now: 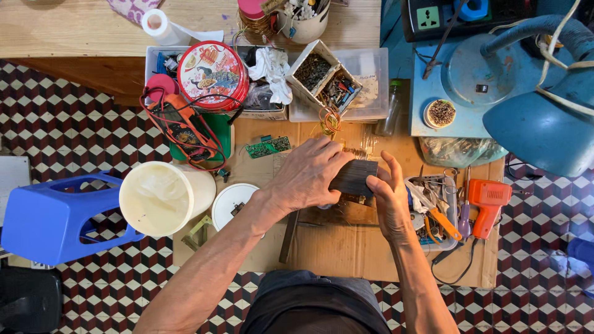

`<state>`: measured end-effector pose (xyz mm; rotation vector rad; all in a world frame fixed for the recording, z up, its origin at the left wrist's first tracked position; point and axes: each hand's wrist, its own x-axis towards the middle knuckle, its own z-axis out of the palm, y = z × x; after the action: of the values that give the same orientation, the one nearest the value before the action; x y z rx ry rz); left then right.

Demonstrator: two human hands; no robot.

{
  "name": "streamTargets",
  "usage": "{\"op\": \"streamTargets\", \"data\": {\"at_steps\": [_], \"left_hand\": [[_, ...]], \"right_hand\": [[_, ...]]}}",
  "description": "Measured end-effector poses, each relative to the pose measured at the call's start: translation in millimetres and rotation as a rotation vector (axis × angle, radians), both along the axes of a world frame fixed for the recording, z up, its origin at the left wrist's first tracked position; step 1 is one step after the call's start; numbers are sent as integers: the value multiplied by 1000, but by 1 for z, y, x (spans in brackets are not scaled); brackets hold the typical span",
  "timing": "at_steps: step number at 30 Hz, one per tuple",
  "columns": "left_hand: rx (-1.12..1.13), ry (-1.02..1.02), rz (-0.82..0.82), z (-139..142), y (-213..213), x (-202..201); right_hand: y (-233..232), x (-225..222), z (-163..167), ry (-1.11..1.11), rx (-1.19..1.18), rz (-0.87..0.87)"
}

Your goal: The person holds a transformer-like component on the workbench and repeatedly taps it with a hammer, using a wooden block to press and seat the laminated core. They reposition the component, briefly carry a plastic bucket to discard waste, then return to handle and reposition the component and a metal bracket on the bench.

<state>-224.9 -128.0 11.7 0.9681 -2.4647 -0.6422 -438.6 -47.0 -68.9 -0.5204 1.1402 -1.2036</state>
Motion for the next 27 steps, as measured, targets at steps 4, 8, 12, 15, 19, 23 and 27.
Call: {"op": "streamTargets", "data": {"at_steps": [4, 8, 12, 15, 19, 23, 27], "left_hand": [[118, -12, -9, -4, -3, -6], [146, -66, -67, -8, -9, -22], [109, -40, -50, -8, -1, -35], [122, 30, -26, -8, 11, -27], [345, 285, 248, -15, 37, -2], [631, 407, 523, -29, 66, 16], [573, 320, 428, -37, 77, 21]], "right_hand": [[-4, -10, 18, 189, 89, 47], [9, -40, 58, 858, 0, -91], [18, -61, 79, 684, -69, -258], [21, -53, 70, 650, -73, -198], [25, -36, 53, 634, -78, -134], [32, -26, 49, 646, -2, -67], [35, -14, 52, 561, -16, 25]]}}
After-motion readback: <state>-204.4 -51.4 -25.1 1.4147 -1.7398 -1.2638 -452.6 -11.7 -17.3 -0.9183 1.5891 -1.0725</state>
